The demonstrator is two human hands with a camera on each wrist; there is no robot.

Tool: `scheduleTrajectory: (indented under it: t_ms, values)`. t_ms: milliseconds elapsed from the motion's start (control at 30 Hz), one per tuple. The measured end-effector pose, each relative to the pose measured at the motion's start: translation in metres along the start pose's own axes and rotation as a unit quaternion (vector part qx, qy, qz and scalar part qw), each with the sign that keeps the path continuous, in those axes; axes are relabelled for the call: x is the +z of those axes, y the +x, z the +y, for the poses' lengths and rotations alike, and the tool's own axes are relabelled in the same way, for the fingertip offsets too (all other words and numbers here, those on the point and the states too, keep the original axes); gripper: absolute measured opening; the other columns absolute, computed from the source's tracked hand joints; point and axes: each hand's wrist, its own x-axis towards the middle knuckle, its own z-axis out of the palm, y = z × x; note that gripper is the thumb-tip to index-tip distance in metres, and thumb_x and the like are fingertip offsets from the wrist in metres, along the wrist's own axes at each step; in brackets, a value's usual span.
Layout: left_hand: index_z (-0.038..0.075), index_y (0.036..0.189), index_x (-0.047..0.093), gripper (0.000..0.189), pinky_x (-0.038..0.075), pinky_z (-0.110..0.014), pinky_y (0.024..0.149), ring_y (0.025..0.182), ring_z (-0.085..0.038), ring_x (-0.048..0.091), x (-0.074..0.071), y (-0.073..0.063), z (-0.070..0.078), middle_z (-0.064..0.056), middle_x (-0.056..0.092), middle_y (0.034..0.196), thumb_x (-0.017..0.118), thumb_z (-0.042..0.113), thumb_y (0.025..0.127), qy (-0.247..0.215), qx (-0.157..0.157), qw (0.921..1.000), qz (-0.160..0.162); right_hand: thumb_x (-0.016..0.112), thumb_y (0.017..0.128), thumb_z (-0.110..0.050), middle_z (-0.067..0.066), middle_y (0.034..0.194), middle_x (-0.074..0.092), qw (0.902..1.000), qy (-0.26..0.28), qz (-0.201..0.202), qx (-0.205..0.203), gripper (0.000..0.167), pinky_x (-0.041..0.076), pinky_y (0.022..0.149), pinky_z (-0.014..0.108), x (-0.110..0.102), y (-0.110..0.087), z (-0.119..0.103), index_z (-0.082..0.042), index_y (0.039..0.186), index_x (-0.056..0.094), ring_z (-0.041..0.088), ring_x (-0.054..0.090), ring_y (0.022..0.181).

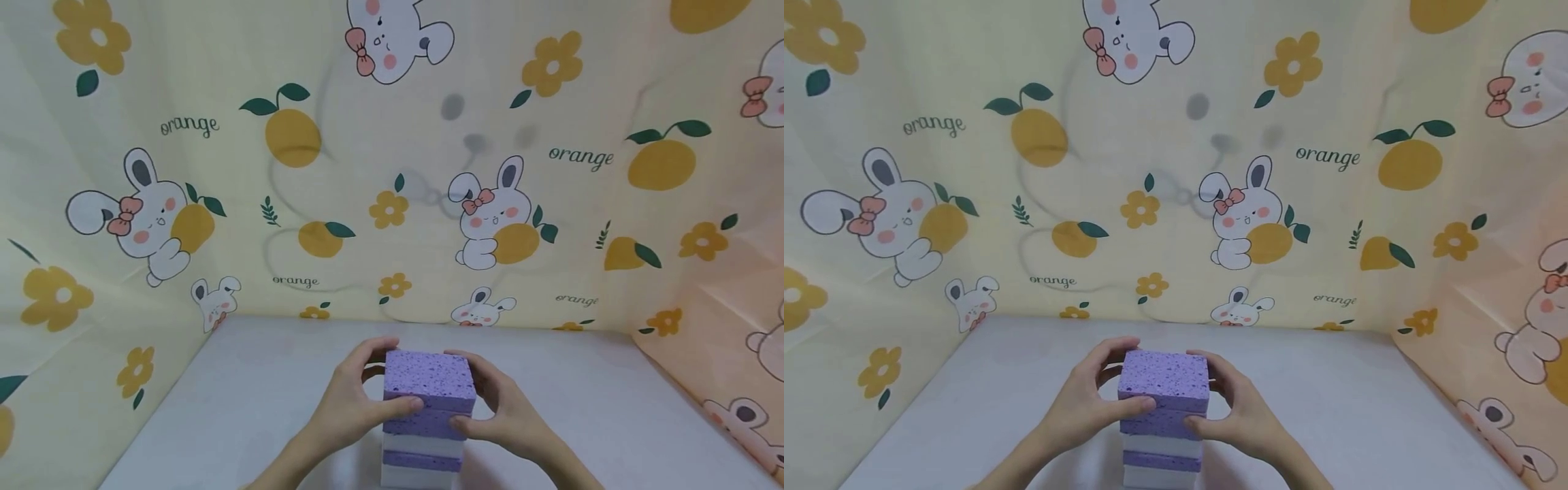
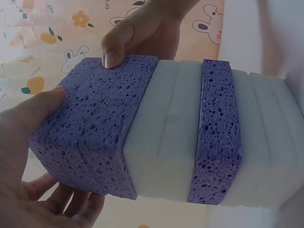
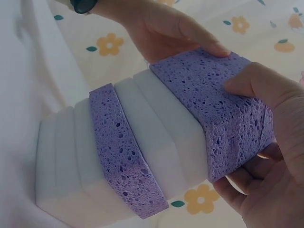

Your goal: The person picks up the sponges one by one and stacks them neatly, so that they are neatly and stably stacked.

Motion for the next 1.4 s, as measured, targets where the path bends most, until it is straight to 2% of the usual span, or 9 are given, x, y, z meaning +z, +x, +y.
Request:
scheduleTrajectory:
  t_ms: [200,600,1167,1400]
  values:
    - [0.013,0.136,0.051,0.073,0.048,-0.032,0.097,0.112,-0.014,0.054,-0.0002,-0.0002,-0.0005,0.000,0.057,0.123,0.088,0.028,0.075,0.005,-0.016,0.9998,-0.011,0.077,0.080,-0.002,0.013,0.124,0.059,0.9998,0.015,-0.015,0.006,0.067,0.049,0.095,0.029,-0.0007,-0.0009,0.0022,-0.002,0.139,0.045,0.028,0.059,0.108]
    - [0.016,0.138,0.050,0.075,0.049,-0.037,0.095,0.109,-0.015,0.056,-0.0021,-0.0006,0.0013,0.001,0.057,0.123,0.087,0.033,0.075,0.020,-0.044,0.9986,-0.020,0.077,0.081,-0.002,0.011,0.127,0.059,0.9997,0.015,-0.021,0.006,0.068,0.047,0.098,0.028,-0.0003,0.0003,0.0016,-0.003,0.140,0.045,0.028,0.058,0.112]
    - [0.017,0.139,0.048,0.076,0.048,-0.041,0.095,0.111,-0.016,0.055,-0.0023,0.0011,0.0057,0.002,0.055,0.127,0.086,0.035,0.076,0.034,-0.032,0.9986,-0.022,0.076,0.080,-0.001,0.010,0.131,0.057,0.9996,0.000,-0.021,-0.019,0.071,0.046,0.099,0.028,-0.0035,0.0018,-0.0004,-0.006,0.144,0.043,0.027,0.057,0.115]
    - [0.017,0.140,0.048,0.075,0.047,-0.041,0.097,0.114,-0.017,0.053,-0.0008,-0.0001,0.0049,0.003,0.054,0.128,0.085,0.036,0.077,0.041,-0.030,0.9984,-0.023,0.078,0.081,-0.006,0.006,0.131,0.058,0.9997,-0.013,-0.014,0.014,0.071,0.045,0.100,0.026,-0.0029,-0.0008,-0.0008,-0.009,0.143,0.044,0.026,0.057,0.116]
